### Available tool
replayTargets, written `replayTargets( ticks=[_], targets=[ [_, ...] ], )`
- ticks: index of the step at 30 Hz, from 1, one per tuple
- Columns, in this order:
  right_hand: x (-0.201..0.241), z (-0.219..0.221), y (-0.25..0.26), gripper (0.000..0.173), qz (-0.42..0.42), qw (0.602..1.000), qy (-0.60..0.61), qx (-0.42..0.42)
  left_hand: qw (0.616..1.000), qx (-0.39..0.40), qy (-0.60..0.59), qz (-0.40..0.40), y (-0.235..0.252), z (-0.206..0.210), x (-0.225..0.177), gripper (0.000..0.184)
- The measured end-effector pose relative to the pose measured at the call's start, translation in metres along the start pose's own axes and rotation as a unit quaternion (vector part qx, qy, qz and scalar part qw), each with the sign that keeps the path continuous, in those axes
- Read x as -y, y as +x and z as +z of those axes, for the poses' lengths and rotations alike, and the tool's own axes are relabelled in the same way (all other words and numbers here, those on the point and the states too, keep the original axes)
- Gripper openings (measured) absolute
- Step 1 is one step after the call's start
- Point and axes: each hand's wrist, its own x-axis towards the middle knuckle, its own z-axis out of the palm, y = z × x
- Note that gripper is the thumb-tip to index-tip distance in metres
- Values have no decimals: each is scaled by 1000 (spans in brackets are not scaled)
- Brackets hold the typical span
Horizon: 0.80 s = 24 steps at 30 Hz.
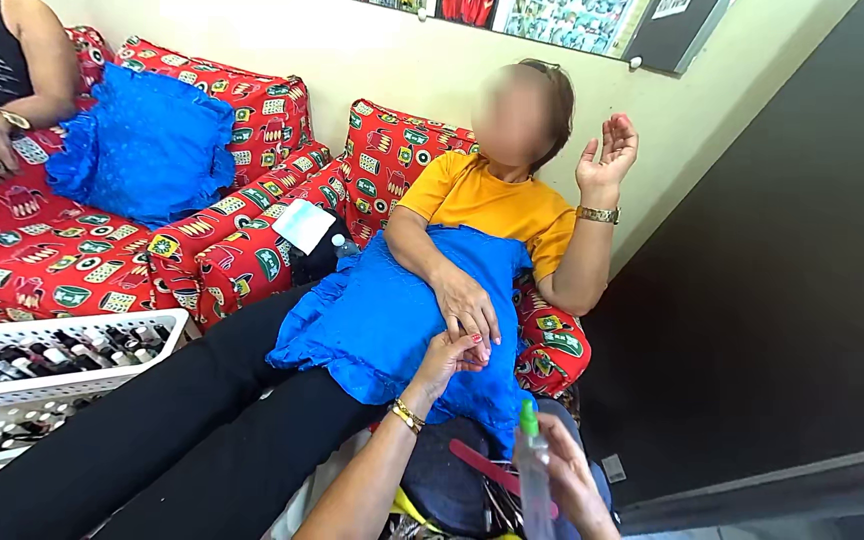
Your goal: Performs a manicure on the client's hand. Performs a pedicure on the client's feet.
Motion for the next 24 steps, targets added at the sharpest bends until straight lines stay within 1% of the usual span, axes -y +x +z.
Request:
replayTargets(
  ticks=[2, 4, 6, 9, 13, 16, 18, 19, 21, 24],
  targets=[
    [8, 3, 10, 67, 18, 993, 119, -19, 1000, 2, -1, 3, 0, 0, 0, 14],
    [12, 2, 20, 78, 30, 980, 196, 10, 1000, 3, -3, 3, 0, -2, 1, 14],
    [14, 2, 28, 77, 37, 969, 239, 51, 1000, 2, -1, 2, 0, -2, 2, 14],
    [16, 6, 40, 68, 40, 959, 270, 80, 1000, 2, 3, 4, -1, -1, 2, 15],
    [18, 13, 57, 61, 23, 960, 260, 103, 1000, 4, 14, 4, 0, 0, -3, 17],
    [15, 14, 60, 68, 40, 955, 282, 84, 1000, 17, 24, 3, 1, -4, 2, 22],
    [11, 12, 58, 76, 46, 954, 287, 71, 1000, 21, 21, 5, 3, -6, 4, 21],
    [11, 11, 56, 77, 50, 957, 280, 60, 1000, 19, 20, 5, 3, -5, 4, 21],
    [13, 12, 55, 75, 65, 967, 247, 26, 1000, 16, 18, 4, 3, -5, 4, 21],
    [12, 11, 57, 69, 71, 966, 248, 15, 1000, 16, 20, 8, 4, -6, 6, 20]
  ],
)
